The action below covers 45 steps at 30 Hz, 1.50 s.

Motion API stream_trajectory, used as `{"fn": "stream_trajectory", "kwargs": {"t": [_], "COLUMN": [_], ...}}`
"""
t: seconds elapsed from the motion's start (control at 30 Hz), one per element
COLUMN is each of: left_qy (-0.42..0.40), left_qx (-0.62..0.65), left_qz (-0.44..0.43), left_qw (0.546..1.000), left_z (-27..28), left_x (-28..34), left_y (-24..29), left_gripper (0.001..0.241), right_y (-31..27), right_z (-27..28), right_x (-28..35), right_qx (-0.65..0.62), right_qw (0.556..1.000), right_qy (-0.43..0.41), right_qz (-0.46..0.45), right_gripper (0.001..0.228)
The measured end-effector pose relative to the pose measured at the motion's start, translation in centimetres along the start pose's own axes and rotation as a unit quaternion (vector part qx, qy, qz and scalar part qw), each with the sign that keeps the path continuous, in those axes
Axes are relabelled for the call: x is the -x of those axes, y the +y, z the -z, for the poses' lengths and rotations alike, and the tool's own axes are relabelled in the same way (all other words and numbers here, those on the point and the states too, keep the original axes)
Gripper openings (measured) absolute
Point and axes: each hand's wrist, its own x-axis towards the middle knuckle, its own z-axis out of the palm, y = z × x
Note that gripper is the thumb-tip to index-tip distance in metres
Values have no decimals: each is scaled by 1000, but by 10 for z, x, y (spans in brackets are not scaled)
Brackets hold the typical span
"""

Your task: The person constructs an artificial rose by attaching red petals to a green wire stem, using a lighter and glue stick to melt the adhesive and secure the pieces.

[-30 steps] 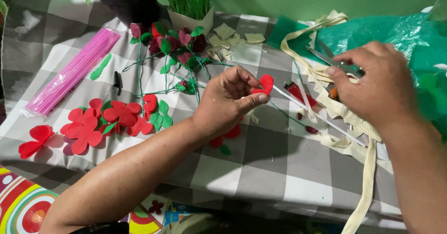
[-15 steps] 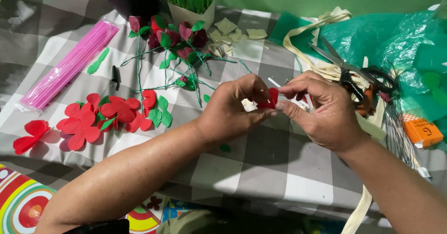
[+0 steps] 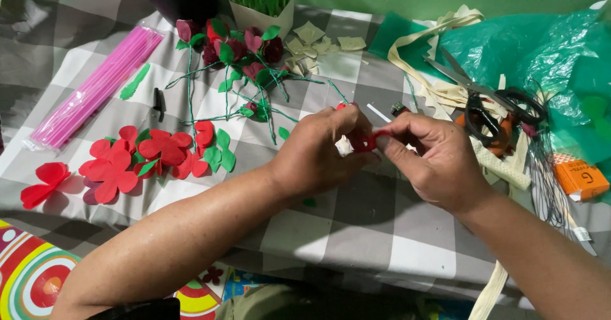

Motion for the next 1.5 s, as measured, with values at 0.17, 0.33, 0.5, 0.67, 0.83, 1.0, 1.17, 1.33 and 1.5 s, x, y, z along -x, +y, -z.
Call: {"fn": "stream_trajectory", "kwargs": {"t": [0.17, 0.33, 0.5, 0.67, 0.83, 1.0, 1.17, 1.33, 1.5], "left_qy": [30, 4, -45, -22, -9, -5, 15, 138, 167], "left_qx": [125, 180, 10, -4, 91, 157, 158, 11, 24], "left_qz": [-20, -24, 2, -28, 11, 22, 15, 48, 71], "left_qw": [991, 983, 999, 999, 996, 987, 987, 989, 983], "left_z": [1, 19, 14, 5, -2, -1, 11, 29, 27], "left_x": [-2, -2, -6, -7, -6, -5, -11, -15, -17], "left_y": [-7, -8, 9, 11, -5, -8, -8, -21, -33], "left_gripper": [46, 64, 90, 71, 32, 12, 19, 18, 22], "right_y": [1, 3, 3, 8, 7, 3, 0, 21, 37], "right_z": [4, 5, 2, 0, -1, 0, 10, 22, 7], "right_x": [-2, -1, 1, 2, 3, 2, -6, -17, -20], "right_qx": [2, 3, 14, -4, -42, -85, -60, 300, 412], "right_qw": [1000, 999, 999, 998, 998, 996, 998, 949, 908], "right_qy": [2, 34, 46, 59, 51, 31, 4, 14, -29], "right_qz": [14, -1, 24, 23, 5, -11, 9, 91, 63], "right_gripper": [10, 8, 7, 11, 10, 8, 15, 8, 14]}}
